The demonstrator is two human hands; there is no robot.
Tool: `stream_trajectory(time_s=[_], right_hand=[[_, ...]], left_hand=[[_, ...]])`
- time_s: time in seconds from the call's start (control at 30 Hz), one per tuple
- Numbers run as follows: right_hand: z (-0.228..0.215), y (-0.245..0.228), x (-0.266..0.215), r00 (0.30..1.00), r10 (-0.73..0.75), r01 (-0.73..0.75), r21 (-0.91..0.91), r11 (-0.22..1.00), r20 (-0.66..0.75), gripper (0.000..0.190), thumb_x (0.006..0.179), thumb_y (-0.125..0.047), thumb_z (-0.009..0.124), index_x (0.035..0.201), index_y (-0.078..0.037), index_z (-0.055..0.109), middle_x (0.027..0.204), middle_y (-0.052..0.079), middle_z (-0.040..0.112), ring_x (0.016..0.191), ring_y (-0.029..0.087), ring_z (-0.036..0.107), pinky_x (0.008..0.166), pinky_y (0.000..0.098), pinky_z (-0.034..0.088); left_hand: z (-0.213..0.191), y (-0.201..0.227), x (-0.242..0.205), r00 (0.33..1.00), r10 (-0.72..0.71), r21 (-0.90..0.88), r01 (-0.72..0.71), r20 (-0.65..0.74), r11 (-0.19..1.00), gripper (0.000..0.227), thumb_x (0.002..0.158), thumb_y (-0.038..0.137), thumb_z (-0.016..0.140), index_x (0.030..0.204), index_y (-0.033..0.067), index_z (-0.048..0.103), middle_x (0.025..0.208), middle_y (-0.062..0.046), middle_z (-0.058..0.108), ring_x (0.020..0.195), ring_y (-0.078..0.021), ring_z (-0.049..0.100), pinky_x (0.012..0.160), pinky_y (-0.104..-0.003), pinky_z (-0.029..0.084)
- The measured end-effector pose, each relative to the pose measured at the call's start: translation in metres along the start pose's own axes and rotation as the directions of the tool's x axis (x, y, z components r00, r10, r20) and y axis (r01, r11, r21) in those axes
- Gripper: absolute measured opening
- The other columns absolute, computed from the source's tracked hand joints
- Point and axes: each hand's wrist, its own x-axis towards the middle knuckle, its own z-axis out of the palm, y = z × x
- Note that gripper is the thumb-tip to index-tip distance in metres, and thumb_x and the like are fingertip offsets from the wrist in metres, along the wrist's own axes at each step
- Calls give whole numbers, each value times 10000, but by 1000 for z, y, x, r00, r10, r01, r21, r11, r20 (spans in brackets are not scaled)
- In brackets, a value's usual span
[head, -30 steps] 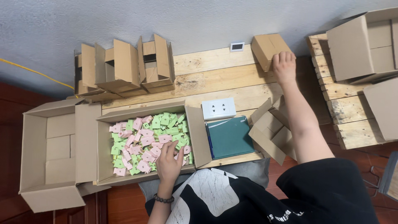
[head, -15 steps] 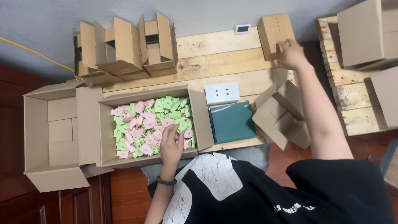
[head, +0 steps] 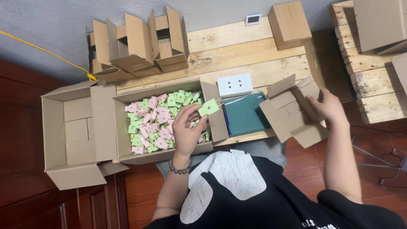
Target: The person picks small green and pink electrical components from a large cardboard box, rotates them in hand, and places them into a smaller cardboard box. The process is repeated multiple times throughout the clip.
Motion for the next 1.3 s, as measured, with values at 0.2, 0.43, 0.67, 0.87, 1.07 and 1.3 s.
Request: stream_trajectory(time_s=[0.2,0.43,0.67,0.87,1.07,1.3], right_hand=[[4,-35,-61,745,-371,472,46,880,-554,586,1068,-228,700,1529,99,543,1475,307,573,1382,429,505,1161,507,373],[42,-188,-169,425,-708,888,410,207,-564,809,694,-165,969,1377,85,615,1336,296,673,1306,458,638,1182,612,457],[62,-192,-170,361,-703,822,566,-71,-613,516,688,-124,961,1093,85,719,1070,312,715,1042,460,717,1114,726,471],[61,-197,-173,332,-681,839,535,-103,-653,433,743,-93,935,1100,57,740,1067,284,715,1044,416,705,1126,697,446],[59,-206,-180,382,-681,823,566,-58,-625,466,715,-240,964,1022,47,763,1017,247,721,1044,395,694,1155,677,412],[69,-199,-171,468,-668,751,659,-45,-579,491,767,-398,921,886,54,767,834,192,694,938,349,682,1087,636,465]], left_hand=[[3,43,11,974,205,-55,-200,100,978,353,909,-23,818,1242,18,704,1226,-167,717,1074,-233,735,980,-288,680],[13,81,5,906,420,-110,-413,54,904,365,770,-55,877,1114,16,779,1100,-201,777,946,-344,792,761,-418,692],[10,97,-1,902,427,-197,-407,67,892,336,835,-15,854,1158,34,775,1163,-163,788,1006,-318,797,806,-401,681],[8,90,-3,903,426,-186,-409,58,893,306,868,-13,819,1169,19,776,1175,-195,782,1034,-361,784,825,-447,668],[-1,93,-9,925,372,-198,-351,76,915,326,826,76,880,1137,27,794,1071,-158,790,935,-291,781,798,-413,657],[4,92,-10,952,298,-158,-284,72,946,352,773,155,938,1075,40,799,927,-107,784,789,-205,765,723,-352,642]])
